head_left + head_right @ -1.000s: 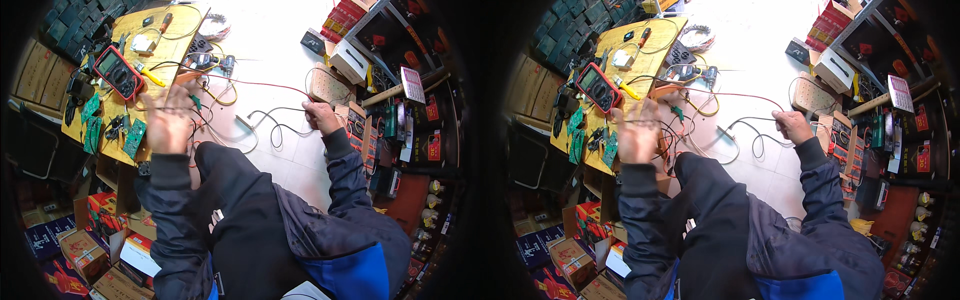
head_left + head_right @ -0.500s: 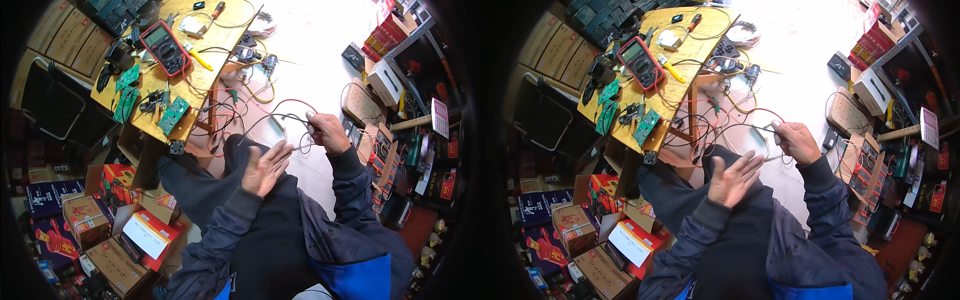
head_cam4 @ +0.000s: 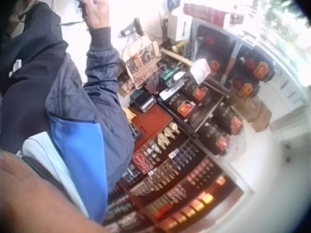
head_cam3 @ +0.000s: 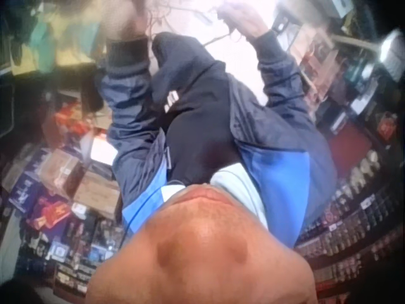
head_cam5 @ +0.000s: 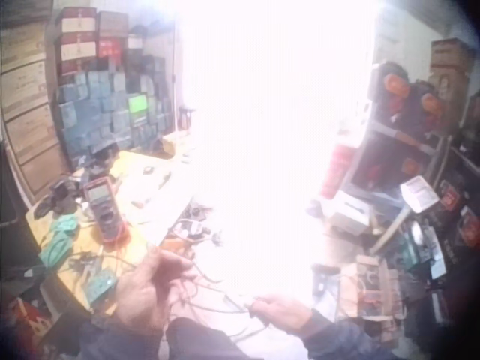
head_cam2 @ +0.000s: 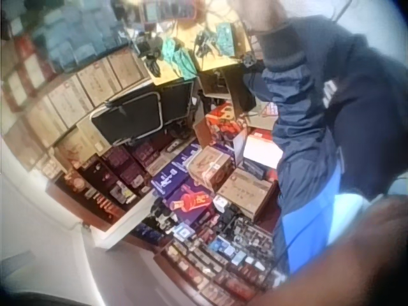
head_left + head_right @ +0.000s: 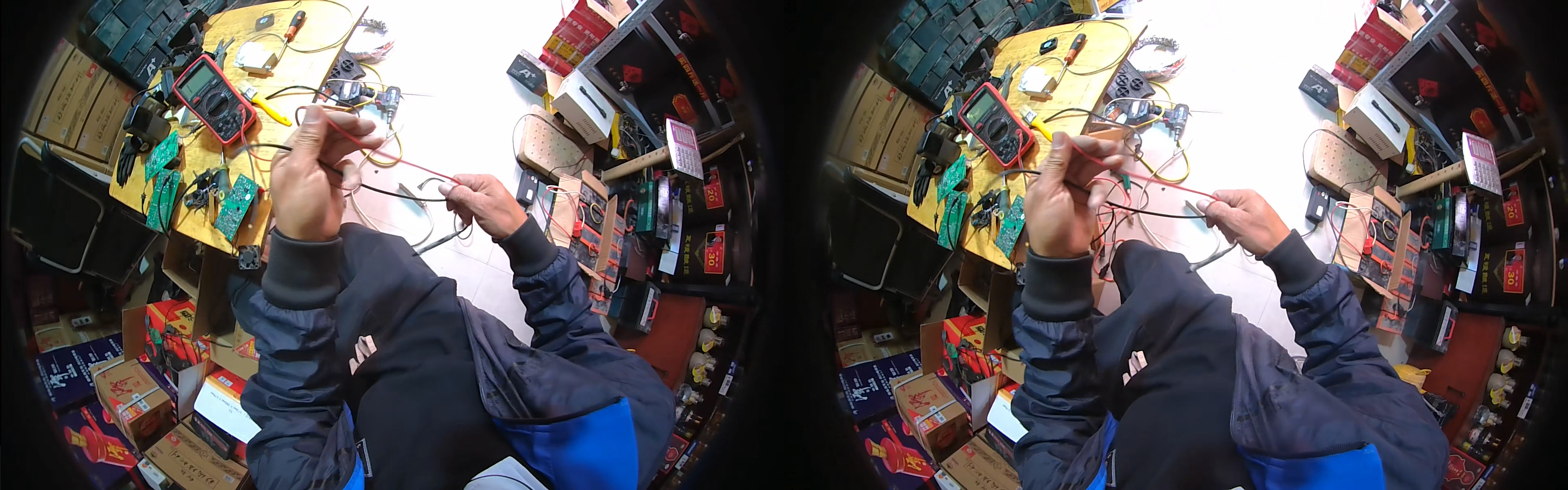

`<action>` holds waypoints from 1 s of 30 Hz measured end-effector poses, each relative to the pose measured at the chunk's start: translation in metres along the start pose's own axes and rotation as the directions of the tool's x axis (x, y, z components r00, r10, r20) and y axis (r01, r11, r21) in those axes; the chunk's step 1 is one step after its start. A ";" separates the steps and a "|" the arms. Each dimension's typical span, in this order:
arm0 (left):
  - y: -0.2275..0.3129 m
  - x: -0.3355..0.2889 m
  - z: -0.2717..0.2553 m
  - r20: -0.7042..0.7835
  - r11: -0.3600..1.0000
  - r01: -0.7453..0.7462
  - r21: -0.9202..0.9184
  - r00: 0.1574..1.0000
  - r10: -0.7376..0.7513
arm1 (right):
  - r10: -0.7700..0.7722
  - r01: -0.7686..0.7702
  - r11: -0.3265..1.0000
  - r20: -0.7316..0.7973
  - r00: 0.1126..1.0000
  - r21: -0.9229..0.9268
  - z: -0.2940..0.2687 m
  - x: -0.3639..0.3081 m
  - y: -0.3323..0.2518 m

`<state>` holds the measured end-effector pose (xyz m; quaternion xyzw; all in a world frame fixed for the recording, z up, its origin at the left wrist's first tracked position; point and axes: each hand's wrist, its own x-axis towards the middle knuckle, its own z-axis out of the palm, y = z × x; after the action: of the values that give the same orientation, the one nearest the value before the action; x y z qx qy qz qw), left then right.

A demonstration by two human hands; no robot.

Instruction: The person sits on the floor and uses a multimeter to test several small electronic components on a cluttered workbench. They connect probes to circuit boards and a small motor, observe the multimeter display, and handle wires and connectors throughout the clip.

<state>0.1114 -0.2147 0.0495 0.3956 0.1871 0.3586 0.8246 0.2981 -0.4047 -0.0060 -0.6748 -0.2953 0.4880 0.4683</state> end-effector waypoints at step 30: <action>-0.029 -0.157 -0.026 0.217 0.854 0.520 -0.028 0.837 -0.503 | -0.019 0.042 0.871 -0.051 0.999 0.489 0.008 0.037 0.024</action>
<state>0.0032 -0.3295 0.0143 0.3298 0.1859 0.0908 0.9211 0.3018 -0.3797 -0.0423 -0.5401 -0.1623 0.5243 0.6380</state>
